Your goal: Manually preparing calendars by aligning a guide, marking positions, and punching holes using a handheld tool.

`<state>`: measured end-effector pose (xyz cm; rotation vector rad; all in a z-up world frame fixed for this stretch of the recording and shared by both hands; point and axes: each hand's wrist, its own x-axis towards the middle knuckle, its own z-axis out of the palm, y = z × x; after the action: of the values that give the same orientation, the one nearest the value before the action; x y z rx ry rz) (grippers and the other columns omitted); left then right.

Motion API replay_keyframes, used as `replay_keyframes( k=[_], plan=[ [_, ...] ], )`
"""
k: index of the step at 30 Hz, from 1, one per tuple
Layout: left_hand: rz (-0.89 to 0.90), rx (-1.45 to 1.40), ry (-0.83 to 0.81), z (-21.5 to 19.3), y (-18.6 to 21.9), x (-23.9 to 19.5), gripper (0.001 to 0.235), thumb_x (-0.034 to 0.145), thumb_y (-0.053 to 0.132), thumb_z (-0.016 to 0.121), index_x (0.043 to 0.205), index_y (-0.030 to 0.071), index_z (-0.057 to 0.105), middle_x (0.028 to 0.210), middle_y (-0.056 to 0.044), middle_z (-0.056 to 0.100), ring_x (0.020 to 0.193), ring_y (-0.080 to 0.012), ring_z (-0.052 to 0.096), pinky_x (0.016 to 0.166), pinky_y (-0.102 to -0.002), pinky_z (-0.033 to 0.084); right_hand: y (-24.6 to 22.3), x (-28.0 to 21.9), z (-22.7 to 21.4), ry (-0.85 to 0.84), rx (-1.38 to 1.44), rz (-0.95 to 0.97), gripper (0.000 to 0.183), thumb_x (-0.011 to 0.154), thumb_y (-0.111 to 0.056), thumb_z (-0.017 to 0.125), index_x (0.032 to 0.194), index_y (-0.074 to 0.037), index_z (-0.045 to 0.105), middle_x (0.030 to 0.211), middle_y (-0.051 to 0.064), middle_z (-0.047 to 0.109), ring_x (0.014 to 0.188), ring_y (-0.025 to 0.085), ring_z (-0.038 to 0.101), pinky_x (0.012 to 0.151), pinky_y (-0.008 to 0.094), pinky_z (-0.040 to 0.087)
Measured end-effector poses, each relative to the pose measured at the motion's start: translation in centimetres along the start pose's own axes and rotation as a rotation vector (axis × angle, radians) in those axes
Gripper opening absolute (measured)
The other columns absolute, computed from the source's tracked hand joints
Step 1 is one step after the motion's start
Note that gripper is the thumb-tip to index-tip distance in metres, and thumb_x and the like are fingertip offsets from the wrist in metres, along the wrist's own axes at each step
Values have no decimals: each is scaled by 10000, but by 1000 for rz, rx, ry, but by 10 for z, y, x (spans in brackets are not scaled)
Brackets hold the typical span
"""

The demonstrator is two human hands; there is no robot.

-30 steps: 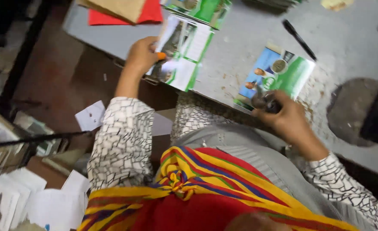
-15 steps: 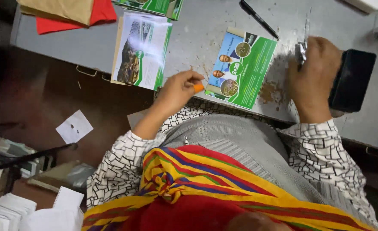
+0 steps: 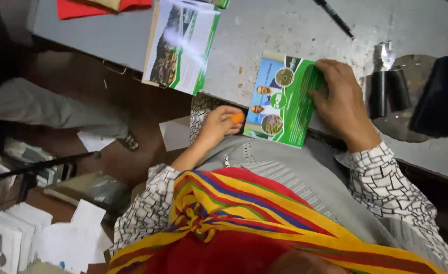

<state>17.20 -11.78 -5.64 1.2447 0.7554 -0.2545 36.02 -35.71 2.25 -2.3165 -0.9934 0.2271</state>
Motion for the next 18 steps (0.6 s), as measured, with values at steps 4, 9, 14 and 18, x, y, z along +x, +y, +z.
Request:
replay_keyframes(
  k=[4,9,14,18],
  plan=[
    [54,-25,-49,21,-3,0,440,887,133,604,1270,-56,499,1187,-175,611,987,-158,613,799,-247,565,-25,-6,6,-32,3,-72,593,766,-1,762,1323,53,566,1288,220,542,1254,402,476,1028,496,422],
    [442,-106,-129,31,4,3,256,832,-54,633,1074,28,613,851,-61,682,767,-99,627,657,-202,550,-17,-16,7,203,575,6,769,919,9,747,1470,54,211,1358,353,352,1235,557,432,1023,618,411],
    [625,-188,-54,46,41,-10,171,893,2,648,1002,93,551,832,-16,638,761,-53,588,641,-175,503,-36,-20,13,80,1131,288,542,826,-59,688,1321,-30,472,1107,143,584,1029,283,636,906,412,542],
    [703,-307,41,65,80,-32,138,911,74,643,934,98,509,766,43,561,708,-16,511,598,-167,512,-34,-24,34,213,1421,434,299,793,16,727,1059,-77,629,975,73,700,877,180,711,787,316,588]
  ],
)
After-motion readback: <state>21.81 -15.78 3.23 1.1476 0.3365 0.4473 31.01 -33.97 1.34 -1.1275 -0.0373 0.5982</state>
